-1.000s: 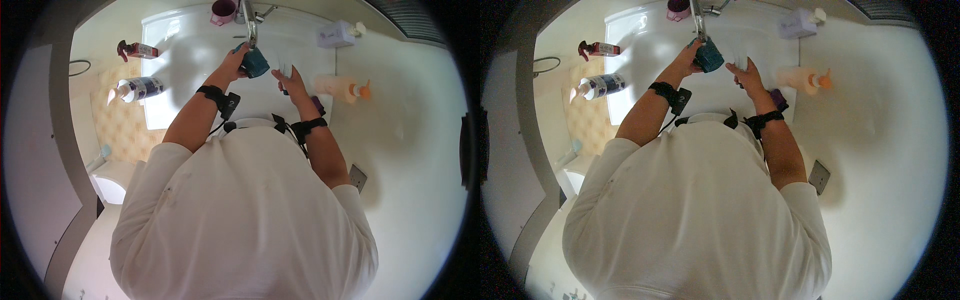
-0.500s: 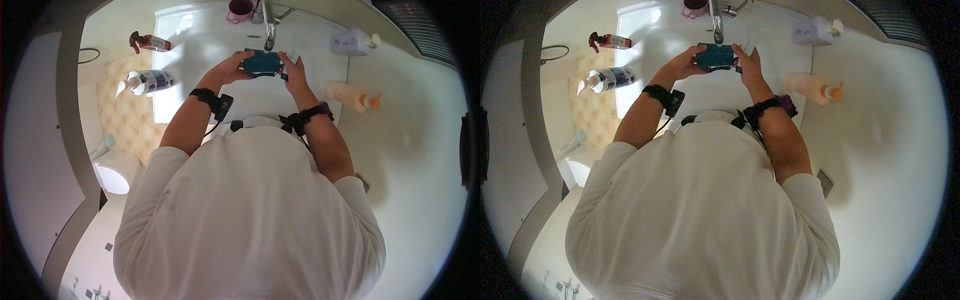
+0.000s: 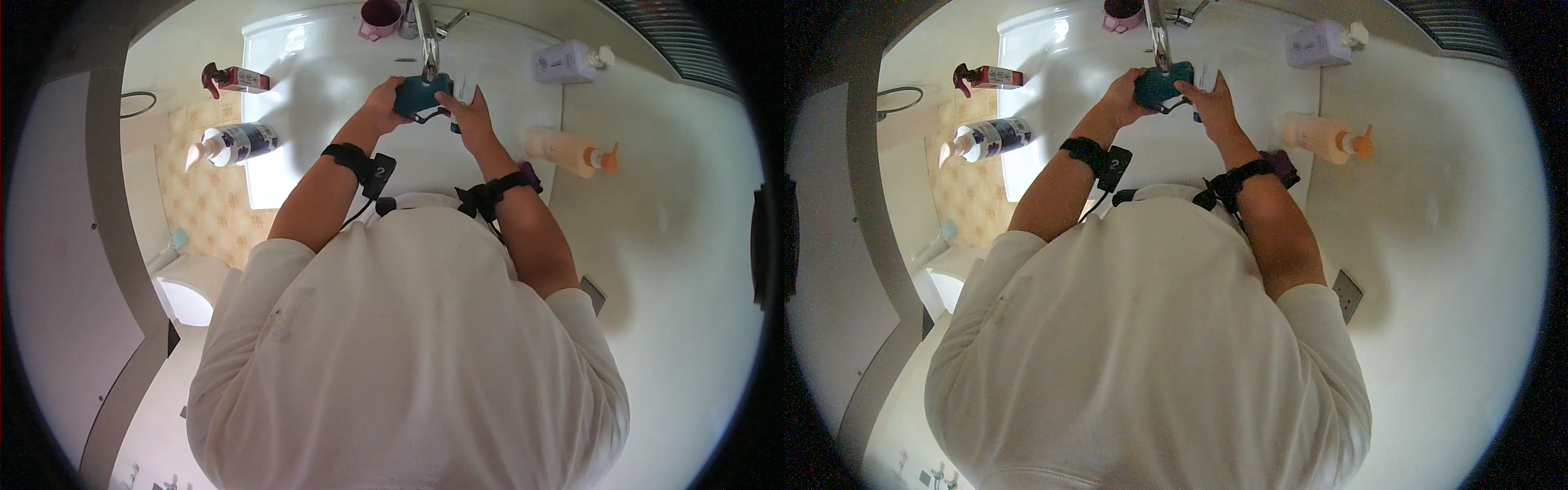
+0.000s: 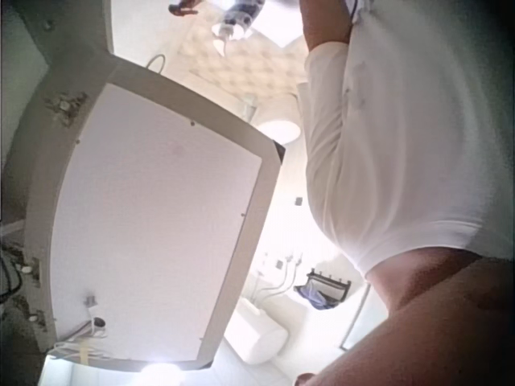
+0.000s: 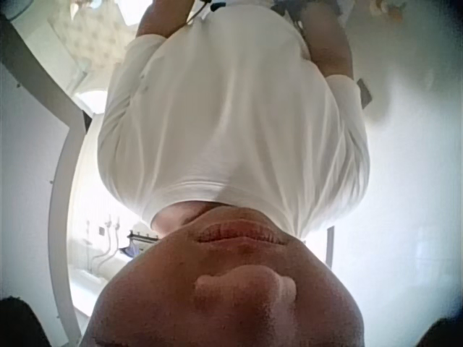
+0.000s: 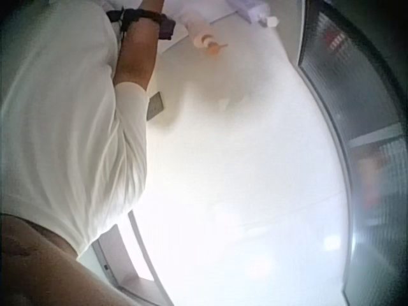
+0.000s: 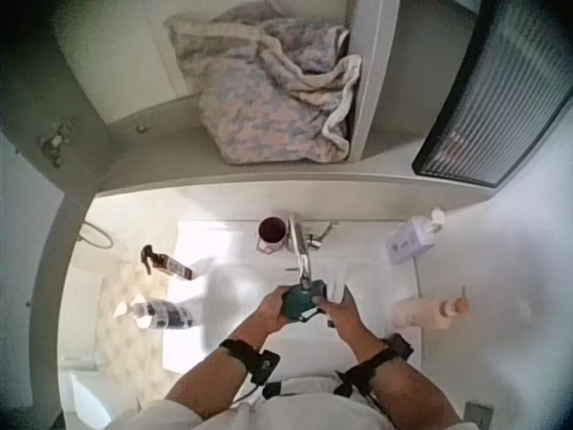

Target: The person rinses a cup and a bottle with water, then places a cup, several bottles, and a tube into a bathroom cabinet.

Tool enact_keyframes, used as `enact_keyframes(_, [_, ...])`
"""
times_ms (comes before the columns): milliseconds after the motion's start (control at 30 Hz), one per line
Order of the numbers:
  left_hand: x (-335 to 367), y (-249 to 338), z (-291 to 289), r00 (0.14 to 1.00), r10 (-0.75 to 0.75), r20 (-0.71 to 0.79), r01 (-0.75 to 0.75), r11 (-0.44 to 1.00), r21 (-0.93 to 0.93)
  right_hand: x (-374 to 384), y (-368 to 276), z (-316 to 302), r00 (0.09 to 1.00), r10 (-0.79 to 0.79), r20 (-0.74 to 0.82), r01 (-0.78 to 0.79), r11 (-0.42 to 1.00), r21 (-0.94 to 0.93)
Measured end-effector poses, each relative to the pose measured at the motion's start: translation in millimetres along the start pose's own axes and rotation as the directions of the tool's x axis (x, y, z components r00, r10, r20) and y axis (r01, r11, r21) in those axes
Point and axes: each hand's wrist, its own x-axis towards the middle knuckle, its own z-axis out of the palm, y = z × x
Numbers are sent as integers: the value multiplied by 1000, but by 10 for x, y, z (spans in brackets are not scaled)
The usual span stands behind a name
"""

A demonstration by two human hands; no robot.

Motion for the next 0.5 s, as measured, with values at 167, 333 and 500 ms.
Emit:
enact_keyframes(167, [1,-60,41,976,13,-215,-35,994,-102,14,90,73,977,-178,120,203,946,-252])
enact_keyframes(333, [26,-95,-170,980,-86,-178,51,980,-193,30,76,195,982,-127,139,148,978,-148])
enact_keyframes(500, [-128,-82,-183,992,30,-124,-61,967,-247,49,123,226,997,58,56,-64,991,114])
